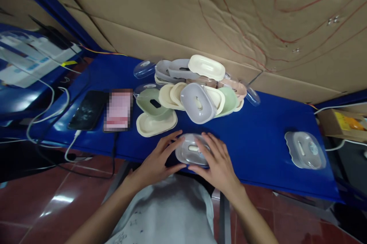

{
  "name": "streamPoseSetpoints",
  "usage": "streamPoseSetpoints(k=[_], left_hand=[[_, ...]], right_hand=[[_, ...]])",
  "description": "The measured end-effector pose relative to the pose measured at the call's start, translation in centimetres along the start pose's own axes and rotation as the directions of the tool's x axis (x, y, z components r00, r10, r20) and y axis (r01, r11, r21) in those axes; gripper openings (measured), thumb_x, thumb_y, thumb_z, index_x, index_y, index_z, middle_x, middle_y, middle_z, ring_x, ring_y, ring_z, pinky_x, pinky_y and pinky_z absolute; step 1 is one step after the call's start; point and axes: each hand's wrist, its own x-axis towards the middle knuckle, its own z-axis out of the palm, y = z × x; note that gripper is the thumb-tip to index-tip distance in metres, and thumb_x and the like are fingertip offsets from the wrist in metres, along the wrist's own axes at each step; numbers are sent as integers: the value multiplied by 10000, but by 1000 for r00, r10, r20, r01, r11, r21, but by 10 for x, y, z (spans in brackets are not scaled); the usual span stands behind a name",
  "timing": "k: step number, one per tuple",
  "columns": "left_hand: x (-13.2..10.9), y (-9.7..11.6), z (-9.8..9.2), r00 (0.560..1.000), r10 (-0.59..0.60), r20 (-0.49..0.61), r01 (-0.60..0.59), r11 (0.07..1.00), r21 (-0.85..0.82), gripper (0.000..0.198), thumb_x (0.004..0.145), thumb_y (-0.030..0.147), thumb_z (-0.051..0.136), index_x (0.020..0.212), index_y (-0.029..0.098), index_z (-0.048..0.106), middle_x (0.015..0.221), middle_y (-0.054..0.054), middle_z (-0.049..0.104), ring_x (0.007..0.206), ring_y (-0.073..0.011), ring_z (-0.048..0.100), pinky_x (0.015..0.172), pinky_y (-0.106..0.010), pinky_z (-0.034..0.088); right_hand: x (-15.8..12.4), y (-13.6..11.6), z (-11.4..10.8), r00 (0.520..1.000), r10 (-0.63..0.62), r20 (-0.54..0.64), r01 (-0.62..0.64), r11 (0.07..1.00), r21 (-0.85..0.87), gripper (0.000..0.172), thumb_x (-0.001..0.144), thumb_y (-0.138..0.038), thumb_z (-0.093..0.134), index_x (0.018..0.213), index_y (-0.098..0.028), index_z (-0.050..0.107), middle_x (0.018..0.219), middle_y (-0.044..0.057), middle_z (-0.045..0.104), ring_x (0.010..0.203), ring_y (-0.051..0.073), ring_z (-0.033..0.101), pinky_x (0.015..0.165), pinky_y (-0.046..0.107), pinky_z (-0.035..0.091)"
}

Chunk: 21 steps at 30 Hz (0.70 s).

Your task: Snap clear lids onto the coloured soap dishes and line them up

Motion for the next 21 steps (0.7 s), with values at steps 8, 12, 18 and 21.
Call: streamPoseSetpoints(k=[8, 12, 18, 21], left_hand=[[2, -7, -1, 999, -30, 24, 31, 997, -68, 1048, 906, 312, 825, 1697, 384, 140, 1608, -148, 490, 1468, -345, 494, 1161, -605, 500], [4, -5, -2, 998, -55, 39, 57, 997, -59, 1040, 907, 318, 823, 1697, 381, 150, 1615, -138, 493, 1478, -343, 490, 1162, -594, 501], [5, -6, -3, 997, -57, 48, 60, 996, -65, 993, 922, 394, 800, 1694, 351, 176, 1616, -135, 482, 1475, -323, 484, 1173, -567, 499], [4, -6, -2, 998, -50, 42, 52, 997, -53, 998, 923, 404, 799, 1695, 356, 168, 1612, -135, 490, 1465, -321, 496, 1163, -560, 507]], right_hand=[[21, -16, 5, 993, -118, 27, 121, 984, -134, 634, 989, -521, 676, 1557, -293, 510, 1638, 149, 475, 1476, 392, 458, 1124, 612, 438], [20, -13, 13, 993, -117, -26, 112, 983, -145, 633, 963, -519, 714, 1532, -306, 536, 1613, 145, 509, 1460, 381, 483, 1118, 582, 436], [14, 0, 22, 978, -164, -132, 153, 984, -92, 604, 944, -505, 749, 1478, -283, 572, 1564, 163, 554, 1461, 362, 495, 1113, 555, 455], [14, -2, 19, 982, -165, -90, 153, 979, -134, 623, 950, -511, 739, 1499, -281, 556, 1574, 166, 544, 1467, 372, 486, 1102, 569, 464]])
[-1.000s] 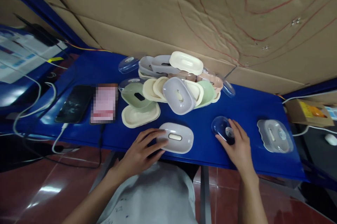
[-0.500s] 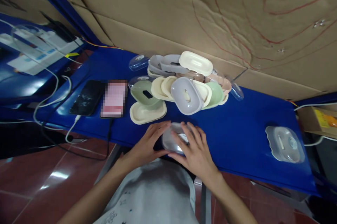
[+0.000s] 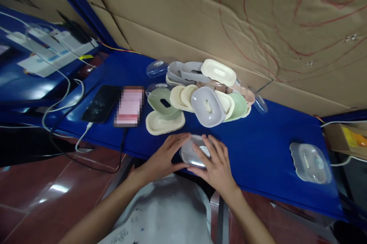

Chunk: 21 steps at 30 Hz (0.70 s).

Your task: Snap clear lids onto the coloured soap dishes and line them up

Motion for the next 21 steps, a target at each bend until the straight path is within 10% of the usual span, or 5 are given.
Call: streamPoseSetpoints(k=[6, 11, 16, 21], left_hand=[[-13, 10, -9, 984, 138, -114, -111, 971, 213, 711, 1006, 393, 698, 1622, 285, 359, 1569, -165, 535, 1419, -327, 532, 1137, -547, 483], [-25, 4, -27, 932, 30, -360, 149, 876, 458, 540, 1022, 243, 653, 1536, 218, 486, 1501, -169, 603, 1372, -349, 565, 1152, -569, 409], [-22, -1, -20, 955, -3, -295, 150, 866, 477, 383, 1037, 179, 593, 1419, 200, 592, 1339, -133, 710, 1237, -311, 655, 1105, -552, 410], [-25, 15, -3, 982, 99, -161, -23, 909, 417, 375, 999, 54, 567, 1329, 217, 639, 1206, -95, 746, 1104, -263, 691, 1009, -499, 449]], right_hand=[[-17, 1, -13, 996, 14, 93, -10, 999, -43, 646, 982, -490, 692, 1560, -283, 491, 1629, 161, 482, 1493, 380, 458, 1110, 585, 467], [-55, 44, -32, 983, 177, 48, -168, 973, -156, 678, 1002, -494, 662, 1608, -295, 430, 1630, 162, 482, 1492, 390, 468, 1156, 608, 404], [-52, 67, -44, 948, 297, -112, -316, 918, -241, 604, 1046, -378, 599, 1618, -289, 424, 1603, 154, 525, 1517, 402, 438, 1207, 664, 299], [-4, 18, -25, 981, 153, -121, -160, 986, -48, 531, 1035, -235, 602, 1552, -290, 494, 1476, 106, 649, 1405, 300, 569, 1172, 514, 409]])
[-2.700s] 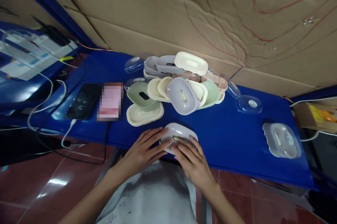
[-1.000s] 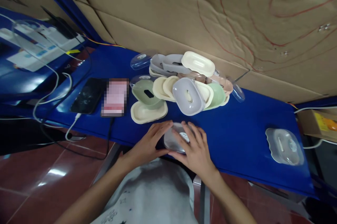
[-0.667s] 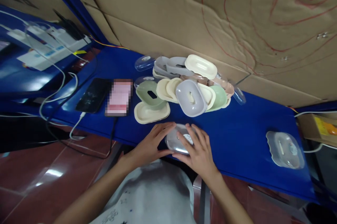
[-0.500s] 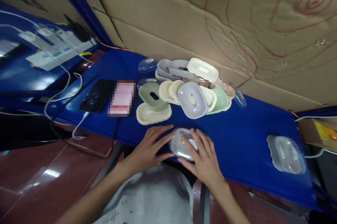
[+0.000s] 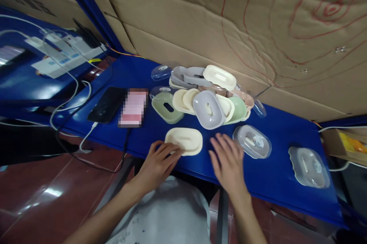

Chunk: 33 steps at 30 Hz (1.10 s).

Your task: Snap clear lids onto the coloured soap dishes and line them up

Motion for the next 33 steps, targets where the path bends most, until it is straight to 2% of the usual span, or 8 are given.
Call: streamPoseSetpoints(k=[3, 5, 9, 14, 20, 23, 28, 33], left_hand=[[-5, 5, 1, 996, 83, 39, -80, 995, -62, 405, 976, 32, 583, 1336, 210, 629, 1206, -96, 733, 1096, -256, 685, 934, -443, 501], [-9, 3, 0, 996, 85, 11, -84, 994, -74, 378, 981, 45, 593, 1323, 203, 635, 1239, -110, 713, 1119, -261, 671, 922, -428, 526], [-11, -6, -2, 998, 15, -59, -19, 998, -67, 248, 1017, 132, 618, 1249, 205, 666, 1328, -133, 662, 1214, -288, 624, 973, -460, 551], [-7, -14, -3, 998, 28, -53, -35, 990, -136, 170, 1016, 152, 635, 1168, 208, 685, 1370, -122, 638, 1262, -275, 591, 1032, -445, 568], [-1, -19, 0, 998, 57, -38, -62, 985, -160, 182, 1008, 146, 640, 1168, 219, 686, 1364, -119, 643, 1232, -281, 598, 1012, -480, 567], [4, -20, 2, 997, 77, -30, -81, 981, -178, 188, 1000, 143, 648, 1171, 215, 685, 1367, -121, 639, 1237, -282, 598, 1024, -484, 562], [8, -22, 2, 996, 75, -46, -84, 969, -231, 202, 973, 118, 662, 1151, 212, 674, 1378, -121, 622, 1250, -277, 595, 1045, -477, 565], [8, -23, -1, 997, 58, -53, -70, 962, -264, 254, 920, 105, 678, 1150, 206, 640, 1387, -146, 594, 1275, -288, 604, 1059, -482, 571]], right_hand=[[22, -30, 16, 993, -113, -29, 114, 992, 62, 517, 1025, -216, 620, 1525, -293, 516, 1451, 93, 666, 1372, 267, 593, 1189, 475, 389], [36, -35, 25, 992, -83, -98, 83, 997, 0, 500, 1016, -245, 644, 1504, -287, 544, 1459, 106, 656, 1381, 281, 580, 1203, 484, 358], [59, -20, 33, 988, 17, -156, -45, 983, -179, 416, 1020, -291, 649, 1432, -244, 618, 1499, 146, 620, 1415, 336, 537, 1213, 550, 314], [52, -7, 26, 961, -53, -271, 46, 998, -34, 346, 999, -99, 595, 1302, -246, 674, 1267, 86, 747, 1318, 259, 635, 1139, 454, 470], [45, -9, 30, 991, -14, -131, -24, 960, -280, 458, 998, -353, 706, 1436, -247, 623, 1526, 145, 604, 1425, 345, 531, 1213, 564, 326], [61, 2, 29, 985, -29, -172, -27, 948, -318, 435, 991, -296, 719, 1420, -287, 645, 1542, 118, 599, 1425, 346, 529, 1199, 572, 336], [68, 8, 4, 968, -51, -245, 56, 998, 11, 581, 963, -145, 720, 1505, -293, 574, 1405, 74, 706, 1381, 286, 598, 1154, 489, 489], [11, -14, -3, 979, -29, -202, 86, 956, 279, 620, 918, -84, 747, 1491, -267, 599, 1340, 72, 733, 1322, 300, 648, 1117, 523, 553]])
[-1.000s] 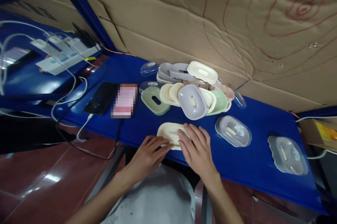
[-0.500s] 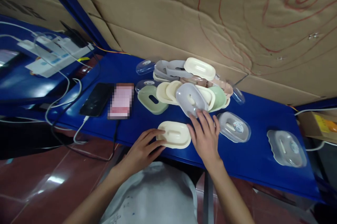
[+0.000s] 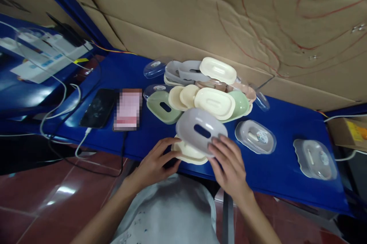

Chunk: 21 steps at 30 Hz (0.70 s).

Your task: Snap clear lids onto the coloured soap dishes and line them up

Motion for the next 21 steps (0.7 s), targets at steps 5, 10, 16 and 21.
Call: streamPoseSetpoints(k=[5, 10, 16, 21], left_hand=[[0, -2, 0, 997, -51, -53, 48, 997, -53, 467, 929, 169, 714, 1359, 219, 539, 1471, -183, 517, 1342, -283, 585, 1028, -431, 611], [-1, -7, -1, 1000, 2, -3, -2, 1000, -3, 540, 965, 168, 713, 1468, 271, 545, 1608, -160, 447, 1462, -330, 482, 1117, -531, 557], [-3, -13, 1, 1000, 8, -4, -8, 1000, 22, 393, 985, 157, 692, 1368, 229, 638, 1548, -124, 564, 1486, -316, 436, 1160, -543, 526], [-3, -12, -3, 1000, -1, 31, -1, 997, 72, 351, 997, 178, 681, 1343, 237, 660, 1526, -102, 597, 1475, -305, 465, 1158, -533, 531]], right_hand=[[-46, -5, 6, 984, 103, 144, -114, 991, 72, 514, 956, -91, 693, 1447, -226, 622, 1332, 100, 720, 1365, 301, 609, 1110, 537, 563], [-42, -4, 20, 948, 56, 312, -84, 994, 76, 485, 981, -165, 693, 1454, -232, 609, 1386, 105, 684, 1446, 307, 538, 1139, 535, 559], [-36, -6, 33, 940, 5, 342, -14, 1000, 23, 547, 1007, -132, 643, 1528, -270, 550, 1399, 93, 680, 1465, 280, 525, 1156, 515, 552], [-25, 0, 26, 923, -42, 382, 38, 999, 16, 458, 1029, -226, 624, 1484, -264, 591, 1411, 93, 691, 1412, 292, 580, 1134, 527, 548]])
